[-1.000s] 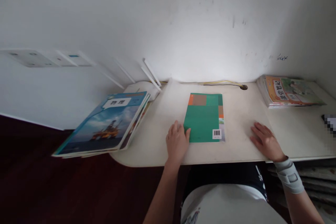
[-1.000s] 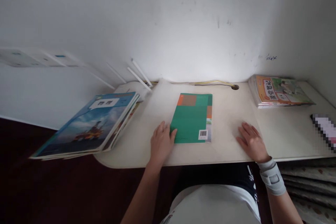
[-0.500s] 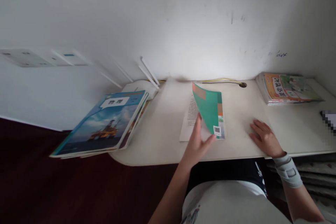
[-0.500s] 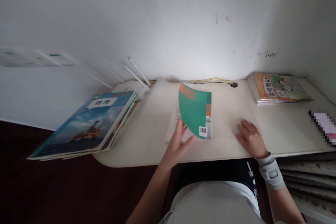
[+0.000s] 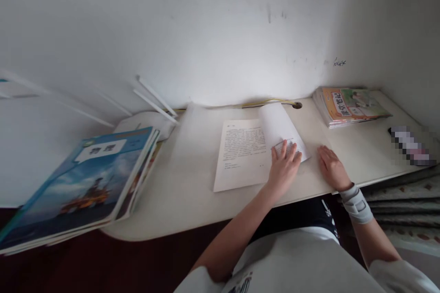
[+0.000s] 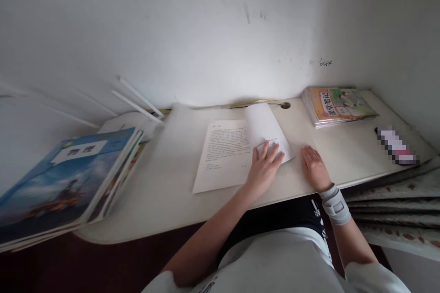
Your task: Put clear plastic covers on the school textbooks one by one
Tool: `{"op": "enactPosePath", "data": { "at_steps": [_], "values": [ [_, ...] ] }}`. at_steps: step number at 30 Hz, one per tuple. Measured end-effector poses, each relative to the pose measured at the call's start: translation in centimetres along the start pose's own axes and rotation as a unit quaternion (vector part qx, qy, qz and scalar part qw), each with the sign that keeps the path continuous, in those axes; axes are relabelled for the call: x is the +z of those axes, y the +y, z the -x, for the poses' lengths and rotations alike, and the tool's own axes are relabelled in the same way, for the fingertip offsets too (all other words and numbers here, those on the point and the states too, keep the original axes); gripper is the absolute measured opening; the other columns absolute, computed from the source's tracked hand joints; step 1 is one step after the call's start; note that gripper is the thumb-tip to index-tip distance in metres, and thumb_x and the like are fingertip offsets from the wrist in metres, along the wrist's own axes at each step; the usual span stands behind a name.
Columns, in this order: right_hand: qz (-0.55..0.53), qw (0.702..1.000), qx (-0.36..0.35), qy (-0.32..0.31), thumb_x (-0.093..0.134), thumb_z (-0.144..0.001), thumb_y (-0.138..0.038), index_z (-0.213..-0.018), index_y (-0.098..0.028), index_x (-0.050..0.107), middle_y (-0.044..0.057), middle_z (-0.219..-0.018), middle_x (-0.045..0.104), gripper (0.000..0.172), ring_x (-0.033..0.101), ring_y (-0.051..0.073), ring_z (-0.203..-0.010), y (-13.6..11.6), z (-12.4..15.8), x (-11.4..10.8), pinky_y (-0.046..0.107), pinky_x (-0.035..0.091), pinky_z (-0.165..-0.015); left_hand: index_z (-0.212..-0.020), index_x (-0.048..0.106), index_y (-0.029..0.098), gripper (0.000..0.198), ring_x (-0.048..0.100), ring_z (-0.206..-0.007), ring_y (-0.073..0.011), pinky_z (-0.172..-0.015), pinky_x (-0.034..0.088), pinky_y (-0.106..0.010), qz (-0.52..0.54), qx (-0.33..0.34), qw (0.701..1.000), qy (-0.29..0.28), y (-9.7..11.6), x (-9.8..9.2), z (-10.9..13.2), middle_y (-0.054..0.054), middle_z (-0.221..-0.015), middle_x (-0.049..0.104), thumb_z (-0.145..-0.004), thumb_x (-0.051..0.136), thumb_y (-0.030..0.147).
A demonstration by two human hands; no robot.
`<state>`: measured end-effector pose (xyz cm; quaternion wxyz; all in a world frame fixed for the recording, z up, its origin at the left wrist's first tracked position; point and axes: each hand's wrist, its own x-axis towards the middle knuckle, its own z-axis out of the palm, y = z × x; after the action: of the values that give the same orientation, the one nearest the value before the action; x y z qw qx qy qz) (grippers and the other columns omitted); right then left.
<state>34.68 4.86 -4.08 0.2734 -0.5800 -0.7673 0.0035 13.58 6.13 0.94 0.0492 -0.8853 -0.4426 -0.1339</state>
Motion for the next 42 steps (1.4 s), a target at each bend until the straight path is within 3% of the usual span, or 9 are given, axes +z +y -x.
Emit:
{"op": "enactPosePath", "data": {
  "at_steps": [12, 21, 42],
  "values": [
    [-0.022, 0.999, 0.008, 0.021, 0.033, -0.091, -0.022, -0.127, -0.010, 0.048, 0.018, -0.125, 0.056, 0.041, 0.046, 0.026, -0.123, -0.3, -0.1, -0.1, 0.047, 0.041, -0.101, -0.121, 0.053, 0.026, 0.035, 0.029, -0.133, -0.0344, -0.099, 0.025, -0.068, 0.028, 0.039, 0.999, -0.024, 1.5, 0.6, -0.6, -0.012, -0.139, 0.043, -0.088, 0.043, 0.017],
    [0.064, 0.998, 0.012, -0.003, 0.040, -0.089, -0.028, -0.125, -0.008, 0.050, 0.020, -0.130, 0.051, 0.042, 0.043, 0.028, -0.126, -0.5, -0.1, 0.7, 0.048, 0.039, -0.101, -0.109, 0.060, 0.018, 0.029, 0.029, -0.132, -0.0368, -0.100, 0.025, -0.067, 0.000, -0.005, 1.000, -0.025, 0.5, -0.8, 0.2, -0.013, -0.135, 0.047, -0.087, 0.042, 0.012],
    [0.012, 1.000, 0.015, -0.017, 0.028, -0.089, -0.012, -0.135, -0.007, 0.041, 0.019, -0.128, 0.054, 0.047, 0.046, 0.025, -0.125, -0.3, -0.3, 0.2, 0.044, 0.041, -0.103, -0.114, 0.058, 0.022, 0.030, 0.027, -0.133, -0.0383, -0.098, 0.018, -0.073, 0.020, -0.004, 0.999, -0.034, 2.0, 0.9, -0.9, -0.013, -0.135, 0.048, -0.089, 0.041, 0.016]
  ]
}}
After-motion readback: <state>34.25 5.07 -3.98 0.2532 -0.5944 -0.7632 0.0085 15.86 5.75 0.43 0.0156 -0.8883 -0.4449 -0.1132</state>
